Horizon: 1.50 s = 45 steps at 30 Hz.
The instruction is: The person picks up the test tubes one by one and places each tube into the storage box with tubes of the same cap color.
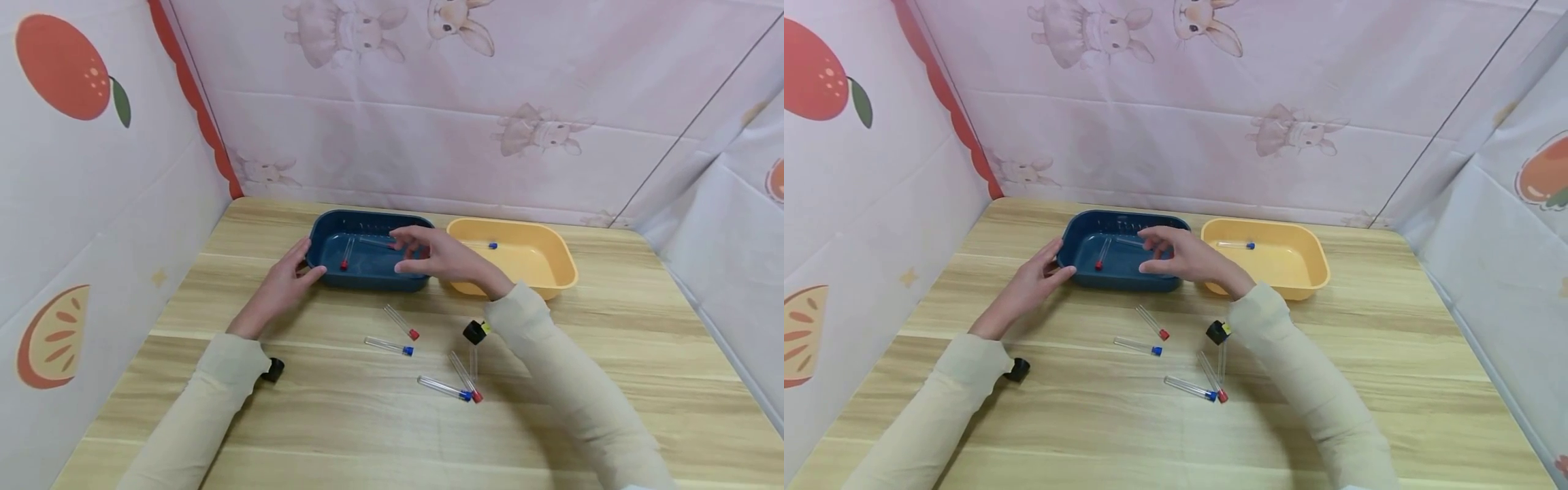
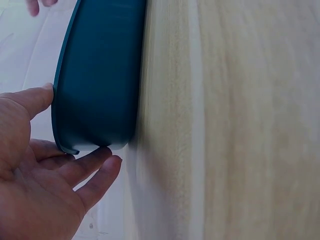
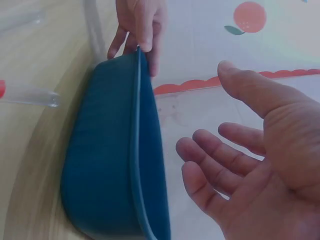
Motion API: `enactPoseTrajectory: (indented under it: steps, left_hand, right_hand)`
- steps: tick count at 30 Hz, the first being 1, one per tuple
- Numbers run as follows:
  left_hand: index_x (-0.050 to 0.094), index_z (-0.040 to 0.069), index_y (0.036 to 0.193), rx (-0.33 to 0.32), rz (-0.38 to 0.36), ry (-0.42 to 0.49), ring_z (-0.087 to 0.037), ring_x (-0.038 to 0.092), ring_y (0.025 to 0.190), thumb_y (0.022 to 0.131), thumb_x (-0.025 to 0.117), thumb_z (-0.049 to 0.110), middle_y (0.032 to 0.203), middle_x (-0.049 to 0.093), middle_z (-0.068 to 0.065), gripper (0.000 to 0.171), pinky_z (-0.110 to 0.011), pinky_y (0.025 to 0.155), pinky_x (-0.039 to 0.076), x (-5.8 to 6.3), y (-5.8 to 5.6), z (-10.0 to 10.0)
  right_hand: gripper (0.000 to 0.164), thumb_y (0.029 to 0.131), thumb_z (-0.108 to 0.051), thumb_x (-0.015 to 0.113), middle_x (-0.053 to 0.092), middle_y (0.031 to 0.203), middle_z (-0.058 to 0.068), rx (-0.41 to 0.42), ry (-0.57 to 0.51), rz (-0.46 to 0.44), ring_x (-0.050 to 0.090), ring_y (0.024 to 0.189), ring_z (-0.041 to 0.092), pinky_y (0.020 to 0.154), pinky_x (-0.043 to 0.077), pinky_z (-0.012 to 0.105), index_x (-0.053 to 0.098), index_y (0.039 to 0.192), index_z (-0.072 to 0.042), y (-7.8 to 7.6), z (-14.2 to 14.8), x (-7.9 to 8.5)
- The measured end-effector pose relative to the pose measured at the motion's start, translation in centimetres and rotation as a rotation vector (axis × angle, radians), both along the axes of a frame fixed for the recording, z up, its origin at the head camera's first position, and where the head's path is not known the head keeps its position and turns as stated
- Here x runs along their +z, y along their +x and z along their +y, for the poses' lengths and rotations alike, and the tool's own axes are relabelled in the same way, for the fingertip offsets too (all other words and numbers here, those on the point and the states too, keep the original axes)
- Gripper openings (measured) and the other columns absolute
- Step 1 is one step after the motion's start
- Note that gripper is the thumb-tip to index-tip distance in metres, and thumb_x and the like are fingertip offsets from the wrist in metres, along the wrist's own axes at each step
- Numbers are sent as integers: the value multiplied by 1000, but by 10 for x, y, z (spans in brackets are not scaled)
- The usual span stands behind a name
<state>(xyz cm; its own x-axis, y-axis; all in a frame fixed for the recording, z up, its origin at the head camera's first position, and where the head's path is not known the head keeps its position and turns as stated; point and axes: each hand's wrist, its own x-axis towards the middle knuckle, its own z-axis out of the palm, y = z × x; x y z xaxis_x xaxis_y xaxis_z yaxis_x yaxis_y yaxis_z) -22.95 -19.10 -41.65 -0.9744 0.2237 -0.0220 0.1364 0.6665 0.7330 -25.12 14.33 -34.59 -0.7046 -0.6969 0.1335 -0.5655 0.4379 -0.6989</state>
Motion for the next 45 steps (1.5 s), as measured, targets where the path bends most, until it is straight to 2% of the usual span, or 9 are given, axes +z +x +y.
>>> enactPoseTrajectory:
  steps: [7,12,16,20,24,29,35,39,45]
  left_hand:
    - [11,9,166,0,4,2,-36,22,155,109,53,41,173,8,-11,78,-53,121,27,2,0,0]
    - [12,8,166,-2,9,-7,-34,19,156,108,53,43,173,9,-11,79,-53,122,25,2,0,1]
    - [11,9,166,-6,2,-8,-34,18,156,108,53,42,173,8,-10,79,-53,122,24,2,0,1]
    - [10,9,166,-10,0,-5,-35,19,156,109,53,41,173,8,-11,79,-53,122,24,2,0,1]
    - [11,8,166,-8,5,-4,-36,21,155,108,52,44,173,8,-13,80,-53,122,25,3,0,0]
    - [11,8,166,-10,0,1,-36,23,155,108,53,45,173,8,-12,81,-53,122,26,2,0,0]
    - [11,6,166,-7,0,6,-37,23,154,109,54,39,173,9,-14,78,-53,121,26,1,-1,1]
    - [12,6,166,-5,5,12,-37,23,154,109,55,37,172,9,-14,78,-53,121,27,1,-1,1]
    - [12,6,166,-5,11,3,-36,23,154,109,54,39,172,9,-13,78,-52,121,27,0,0,1]
  right_hand:
    - [58,97,-17,76,65,124,7,-12,2,19,61,102,19,84,54,37,53,148,-5,19,19,8]
    - [55,96,-17,77,66,121,4,-22,-7,16,63,96,16,83,56,36,56,146,-6,31,33,6]
    - [54,95,-15,78,67,119,7,-15,-4,17,63,97,17,83,58,36,58,144,-5,42,47,0]
    - [52,94,-16,79,67,115,3,-23,9,-1,64,101,25,85,57,35,60,141,-7,52,60,-7]
    - [49,95,-18,78,66,118,0,-39,23,-34,62,105,27,88,57,40,61,140,-7,63,71,-15]
    - [49,94,-21,79,67,120,3,-49,40,-65,62,105,29,89,57,43,62,139,-8,75,79,-22]
    - [49,93,-22,80,68,123,10,-24,69,-26,63,107,32,88,57,39,63,137,-9,87,90,-33]
    - [54,92,-24,81,68,125,10,-16,116,-5,62,110,29,85,55,37,61,139,-7,96,96,-41]
    - [56,90,-27,83,65,133,3,-12,157,29,61,117,24,93,55,46,63,138,-8,106,102,-53]
